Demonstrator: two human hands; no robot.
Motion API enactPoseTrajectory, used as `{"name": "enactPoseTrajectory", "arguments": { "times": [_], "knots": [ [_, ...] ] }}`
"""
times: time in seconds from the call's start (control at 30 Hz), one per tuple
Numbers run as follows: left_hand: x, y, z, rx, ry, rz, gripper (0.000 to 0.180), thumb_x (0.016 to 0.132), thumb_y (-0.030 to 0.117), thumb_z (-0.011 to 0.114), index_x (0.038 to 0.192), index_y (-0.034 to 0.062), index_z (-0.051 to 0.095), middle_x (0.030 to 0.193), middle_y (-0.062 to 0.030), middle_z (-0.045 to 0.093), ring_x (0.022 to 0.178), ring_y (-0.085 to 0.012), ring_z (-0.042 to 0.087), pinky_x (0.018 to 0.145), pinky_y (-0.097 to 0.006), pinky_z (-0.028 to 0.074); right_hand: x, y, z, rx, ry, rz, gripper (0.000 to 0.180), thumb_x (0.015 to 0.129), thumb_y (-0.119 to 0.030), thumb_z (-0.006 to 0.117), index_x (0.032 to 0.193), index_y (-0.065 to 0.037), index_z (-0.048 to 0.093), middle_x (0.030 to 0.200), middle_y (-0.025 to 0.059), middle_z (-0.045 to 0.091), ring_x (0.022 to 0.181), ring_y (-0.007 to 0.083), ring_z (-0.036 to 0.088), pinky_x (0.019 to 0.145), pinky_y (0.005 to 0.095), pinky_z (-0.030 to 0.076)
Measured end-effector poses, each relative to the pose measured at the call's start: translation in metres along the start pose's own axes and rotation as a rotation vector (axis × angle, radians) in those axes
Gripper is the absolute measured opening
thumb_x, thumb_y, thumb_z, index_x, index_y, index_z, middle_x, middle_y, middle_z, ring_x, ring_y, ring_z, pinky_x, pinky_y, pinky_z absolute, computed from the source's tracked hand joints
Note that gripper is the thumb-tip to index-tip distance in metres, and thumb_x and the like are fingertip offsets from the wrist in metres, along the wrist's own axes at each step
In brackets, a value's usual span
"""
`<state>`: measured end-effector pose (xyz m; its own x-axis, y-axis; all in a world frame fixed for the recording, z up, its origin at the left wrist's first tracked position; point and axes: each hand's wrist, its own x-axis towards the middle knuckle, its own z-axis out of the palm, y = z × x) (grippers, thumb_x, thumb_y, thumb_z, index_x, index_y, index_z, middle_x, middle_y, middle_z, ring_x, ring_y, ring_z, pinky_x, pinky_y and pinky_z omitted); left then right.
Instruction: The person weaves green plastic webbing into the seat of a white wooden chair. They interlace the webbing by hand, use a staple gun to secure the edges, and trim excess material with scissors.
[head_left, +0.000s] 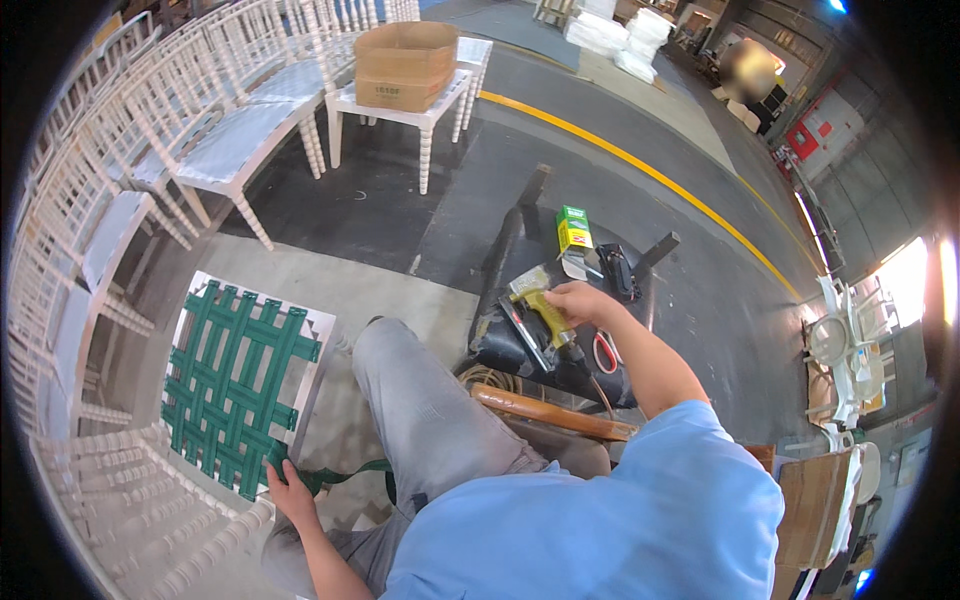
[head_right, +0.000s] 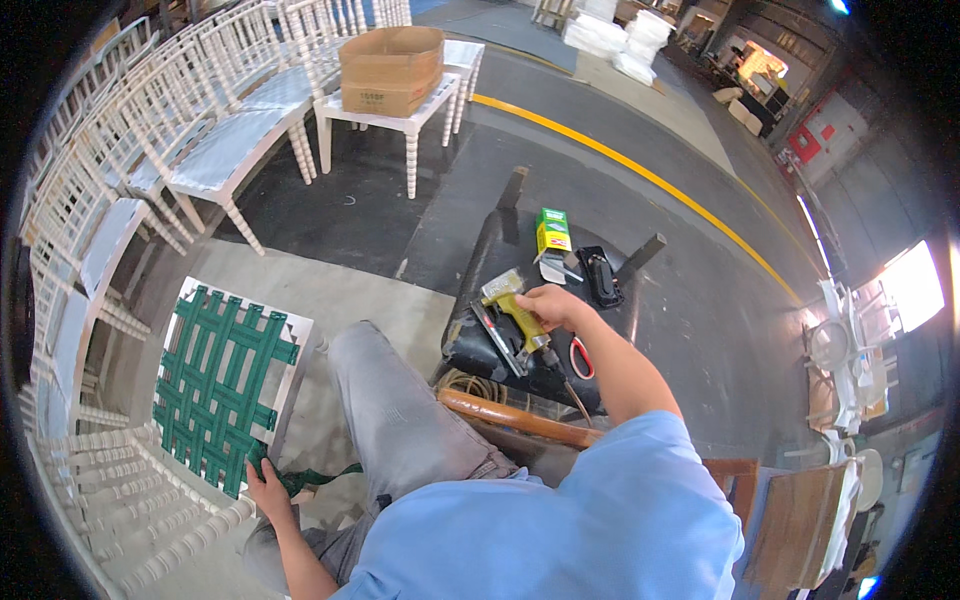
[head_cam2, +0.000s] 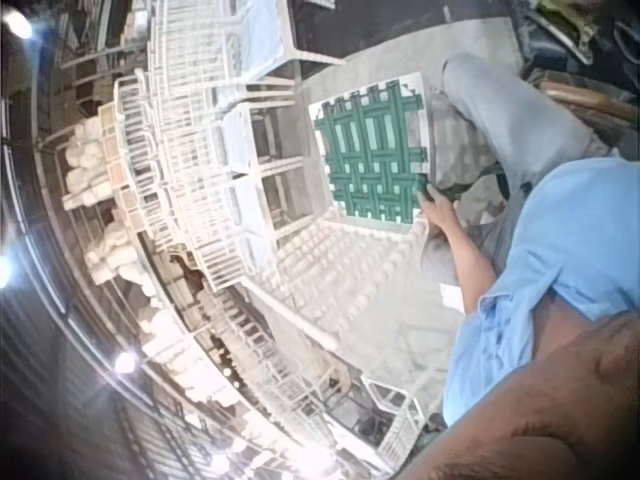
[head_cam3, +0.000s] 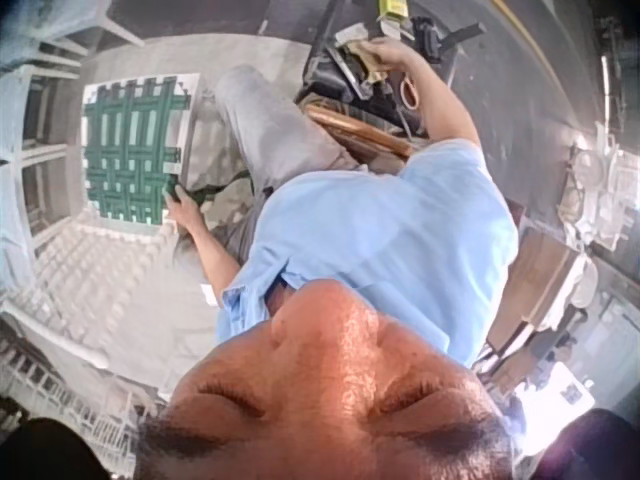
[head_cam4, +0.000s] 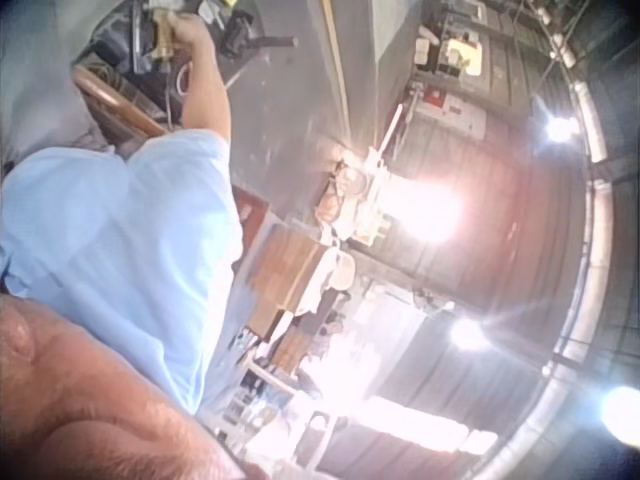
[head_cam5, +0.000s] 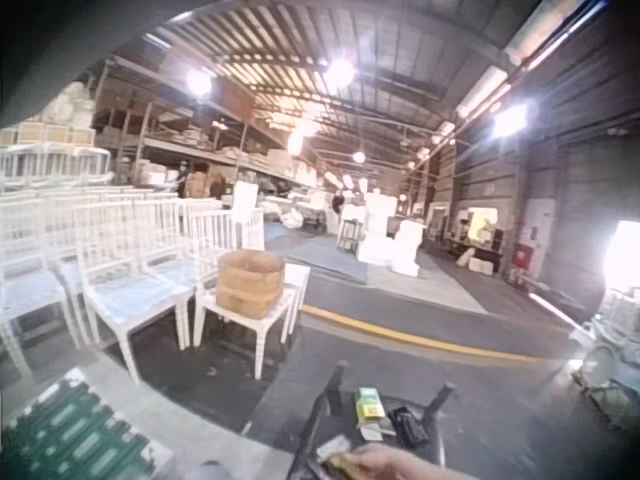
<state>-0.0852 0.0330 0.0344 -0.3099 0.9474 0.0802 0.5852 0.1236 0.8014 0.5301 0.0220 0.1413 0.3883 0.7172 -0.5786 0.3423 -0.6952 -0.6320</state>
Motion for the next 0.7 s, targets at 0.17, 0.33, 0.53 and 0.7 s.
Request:
{"name": "enactPoseTrajectory", "arguments": {
  "times": [0.17,0.33,0.53,0.7],
  "knots": [
    [-0.001,-0.003,0.001,0.072,0.061,-0.015,0.048,0.099,0.032,0.057,0.125,-0.0093,0.058,0.12,-0.028,0.064,0.111,-0.0412,0.06,0.097,-0.044,0.045,-0.028,0.025,-0.046,-0.618,0.128,0.038,0.03,0.084,-0.032,0.067,0.09,-0.003,0.073,0.088,0.0194,0.071,0.082,0.0285,0.07,0.073,0.0401,0.056],
    [0.003,-0.012,0.001,0.045,-0.007,-0.152,0.047,0.096,0.034,0.06,0.124,-0.0028,0.061,0.117,-0.0255,0.066,0.108,-0.0386,0.064,0.094,-0.042,0.047,-0.065,0.098,-0.041,-0.708,0.266,-0.05,0.086,0.061,-0.033,0.088,0.132,-0.008,0.046,0.114,0.0222,0.067,0.111,0.0412,0.063,0.092,0.0473,0.05],
    [0.002,-0.001,-0.013,0.012,0.038,-0.183,0.049,0.093,0.035,0.063,0.124,-0.0038,0.062,0.119,-0.0235,0.067,0.114,-0.0367,0.063,0.098,-0.041,0.048,-0.085,0.095,-0.014,-0.722,0.246,-0.019,0.084,0.071,-0.021,0.078,0.146,-0.012,0.041,0.117,0.0247,0.067,0.111,0.0423,0.064,0.095,0.0441,0.051],
    [0.007,-0.009,-0.016,-0.204,-0.02,-0.193,0.043,0.093,0.031,0.063,0.119,-0.0036,0.064,0.11,-0.0219,0.069,0.106,-0.0353,0.065,0.092,-0.04,0.048,-0.111,0.071,-0.065,-0.855,0.174,-0.022,0.054,0.078,-0.017,0.072,0.13,-0.006,0.058,0.109,0.0233,0.069,0.102,0.0356,0.068,0.087,0.0415,0.053]
  ]
}}
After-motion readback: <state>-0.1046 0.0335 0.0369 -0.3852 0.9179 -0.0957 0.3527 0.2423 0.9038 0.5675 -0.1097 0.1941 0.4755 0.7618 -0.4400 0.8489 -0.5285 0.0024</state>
